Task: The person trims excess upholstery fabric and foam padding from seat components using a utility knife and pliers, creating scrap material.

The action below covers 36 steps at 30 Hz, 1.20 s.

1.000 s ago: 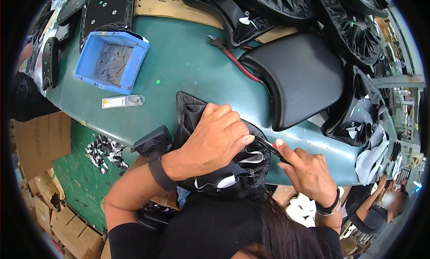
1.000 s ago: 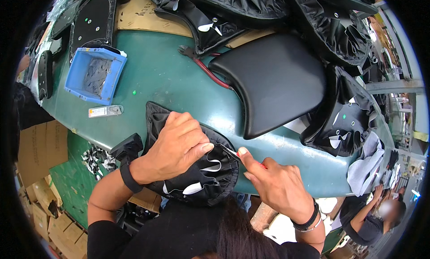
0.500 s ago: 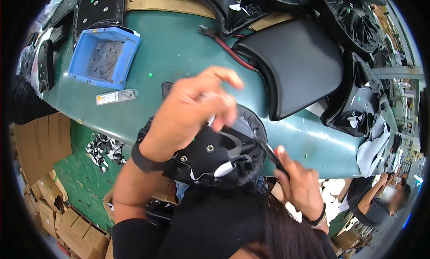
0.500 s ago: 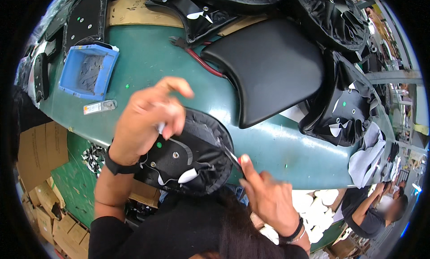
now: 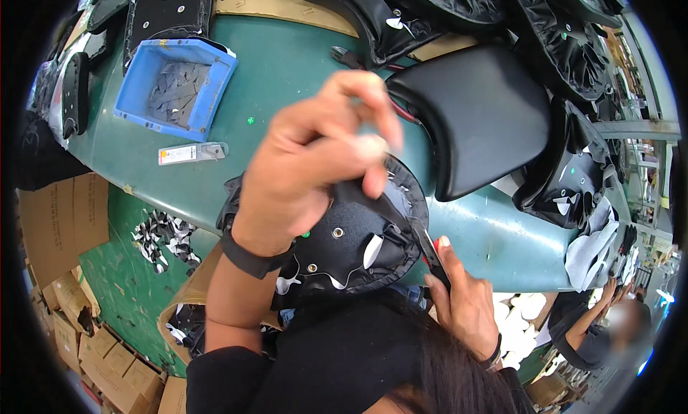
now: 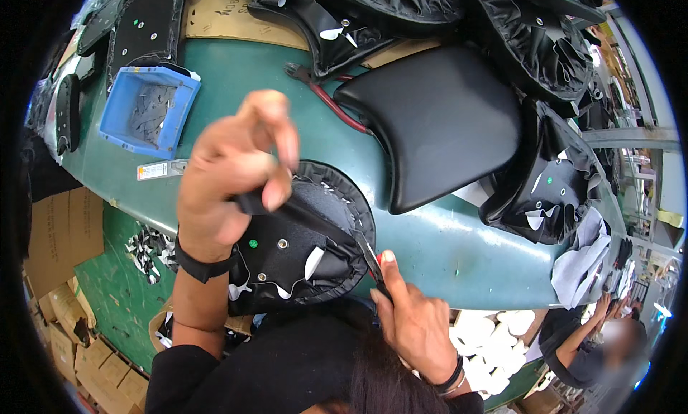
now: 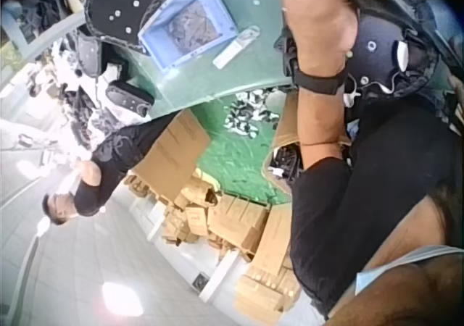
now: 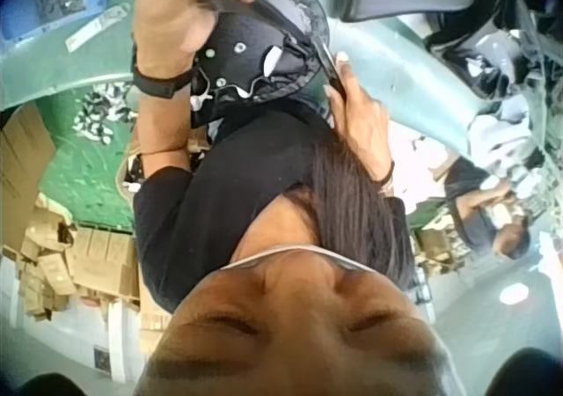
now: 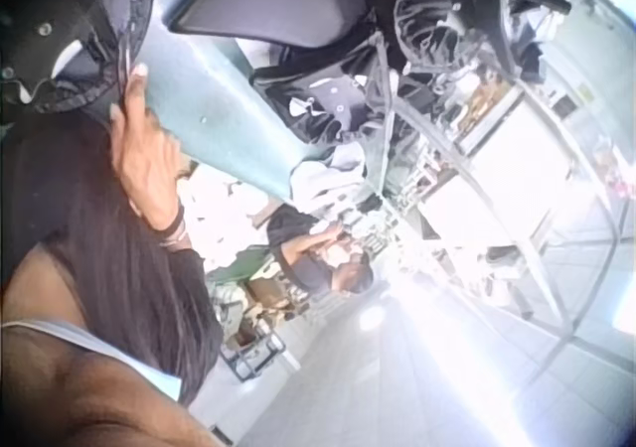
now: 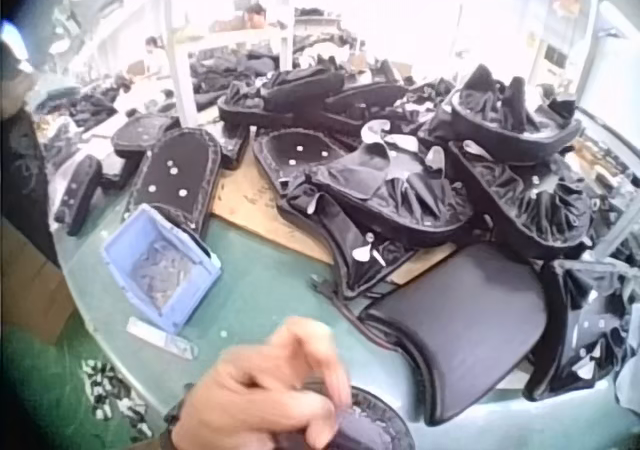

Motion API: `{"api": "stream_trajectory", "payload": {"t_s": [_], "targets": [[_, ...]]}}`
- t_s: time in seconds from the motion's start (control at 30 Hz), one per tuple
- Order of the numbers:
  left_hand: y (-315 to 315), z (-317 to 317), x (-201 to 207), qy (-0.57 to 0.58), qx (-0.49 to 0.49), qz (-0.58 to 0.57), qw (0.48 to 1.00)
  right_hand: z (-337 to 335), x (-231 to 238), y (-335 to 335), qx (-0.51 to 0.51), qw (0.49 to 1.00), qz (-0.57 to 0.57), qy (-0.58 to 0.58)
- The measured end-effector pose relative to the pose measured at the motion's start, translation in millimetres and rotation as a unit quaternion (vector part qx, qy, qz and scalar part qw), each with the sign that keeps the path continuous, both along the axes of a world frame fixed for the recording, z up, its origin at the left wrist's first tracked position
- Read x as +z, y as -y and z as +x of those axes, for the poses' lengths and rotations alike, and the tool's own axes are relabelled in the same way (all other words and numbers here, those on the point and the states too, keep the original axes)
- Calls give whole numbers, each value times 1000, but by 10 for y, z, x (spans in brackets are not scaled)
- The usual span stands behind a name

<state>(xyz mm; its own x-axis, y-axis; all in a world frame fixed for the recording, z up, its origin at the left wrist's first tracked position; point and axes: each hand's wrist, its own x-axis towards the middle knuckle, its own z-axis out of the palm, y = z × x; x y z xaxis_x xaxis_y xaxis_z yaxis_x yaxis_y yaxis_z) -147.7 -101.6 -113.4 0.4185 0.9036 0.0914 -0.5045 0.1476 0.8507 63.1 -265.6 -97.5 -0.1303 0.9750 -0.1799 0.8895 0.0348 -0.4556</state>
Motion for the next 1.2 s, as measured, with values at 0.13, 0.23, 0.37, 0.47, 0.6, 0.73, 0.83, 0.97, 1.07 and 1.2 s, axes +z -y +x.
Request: {"api": "stream_trajectory", "payload": {"t_s": [0.13, 0.23, 0.37, 0.47, 0.6, 0.73, 0.83, 0.97, 1.07, 1.2], "targets": [[129, 64, 6, -566, -20, 399, 721, 79, 122, -428, 32, 998, -16, 49], [143, 72, -152, -554, -10, 481, 680, 35, 120, -546, 70, 994, -5, 88], [-48, 18, -155, -273, -12, 72, 959, -6, 10, -121, -1, 999, -22, 35], [-80, -81, -144, -76, 73, -54, 993, -41, -31, 11, 7, 998, 66, 13], [-119, -185, 56, -238, 4, 66, 969, -5, 19, -511, 49, 994, 1, 93], [-68, -122, -37, -635, -29, 370, 677, -34, 158, -1045, 110, 988, 11, 104], [-98, -99, -232, -619, 9, 389, 682, -101, 144, -1079, 127, 984, 14, 127], [-266, -180, -289, -415, 55, 225, 880, -107, -3, -666, 82, 995, -6, 58], [-277, -183, -150, -276, 93, 160, 943, -75, -14, -337, 33, 997, 46, -54], [-111, -185, -142, -494, 14, 296, 818, -163, 36, -556, 50, 997, -19, 63]]}}
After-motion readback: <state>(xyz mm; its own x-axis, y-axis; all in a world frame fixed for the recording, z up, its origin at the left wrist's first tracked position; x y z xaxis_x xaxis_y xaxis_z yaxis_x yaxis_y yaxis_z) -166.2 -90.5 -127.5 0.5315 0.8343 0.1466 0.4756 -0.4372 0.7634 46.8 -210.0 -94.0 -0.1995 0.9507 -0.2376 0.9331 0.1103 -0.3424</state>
